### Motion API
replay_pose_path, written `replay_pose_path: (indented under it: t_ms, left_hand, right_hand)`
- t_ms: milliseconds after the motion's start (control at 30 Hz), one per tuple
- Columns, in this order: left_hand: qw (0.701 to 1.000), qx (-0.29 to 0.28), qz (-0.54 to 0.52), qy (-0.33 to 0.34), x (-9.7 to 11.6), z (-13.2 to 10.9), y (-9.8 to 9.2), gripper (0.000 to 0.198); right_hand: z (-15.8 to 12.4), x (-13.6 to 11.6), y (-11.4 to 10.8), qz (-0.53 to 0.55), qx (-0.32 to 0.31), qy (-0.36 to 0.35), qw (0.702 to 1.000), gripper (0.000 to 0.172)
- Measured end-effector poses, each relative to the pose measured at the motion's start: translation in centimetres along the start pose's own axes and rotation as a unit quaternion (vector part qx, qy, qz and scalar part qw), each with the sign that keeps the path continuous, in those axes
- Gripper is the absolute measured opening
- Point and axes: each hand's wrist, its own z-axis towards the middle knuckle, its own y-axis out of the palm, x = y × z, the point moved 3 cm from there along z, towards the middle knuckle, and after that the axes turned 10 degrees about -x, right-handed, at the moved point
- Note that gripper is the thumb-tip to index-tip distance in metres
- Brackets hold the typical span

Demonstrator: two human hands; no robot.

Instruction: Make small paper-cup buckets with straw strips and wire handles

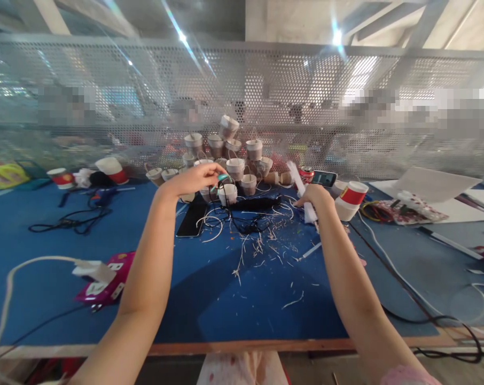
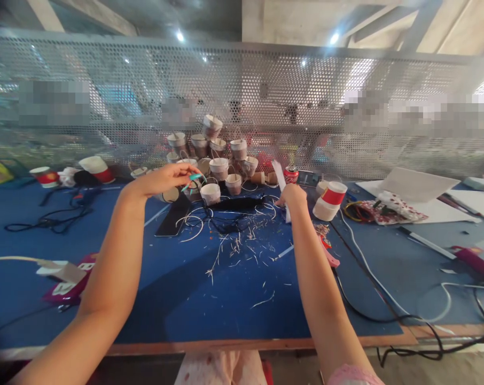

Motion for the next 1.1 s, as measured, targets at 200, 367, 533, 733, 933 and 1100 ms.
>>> replay_pose_path:
  t_ms: [200,367,533,733,933,1100]
  left_hand:
    - [0.994,0.045,-0.088,0.046,1.6,0.6,1.0,0.028]
    - [0.980,0.048,-0.158,0.112,3.2,0.9,1.9,0.029]
    - [0.982,0.012,-0.163,0.094,3.6,0.7,2.1,0.032]
    - [0.995,0.056,-0.068,0.053,1.1,-0.1,0.0,0.035]
    - [0.971,-0.092,0.057,-0.214,-5.8,-1.3,-0.8,0.044]
    - [0.929,-0.120,0.099,-0.336,-7.5,-1.2,-0.3,0.044]
  right_hand:
    - [-6.6,-7.3,-1.5,0.101,0.110,-0.278,0.949,0.034]
    - [-11.0,-13.1,0.3,0.319,-0.079,-0.497,0.803,0.016]
    - [-11.0,-13.0,0.3,0.330,-0.112,-0.498,0.794,0.023]
    - [-9.6,-8.9,-2.3,0.292,-0.199,-0.469,0.810,0.025]
    - [-7.8,-4.5,-3.6,0.166,-0.220,-0.387,0.880,0.027]
    - [-7.3,-4.1,-3.7,0.174,-0.183,-0.383,0.889,0.028]
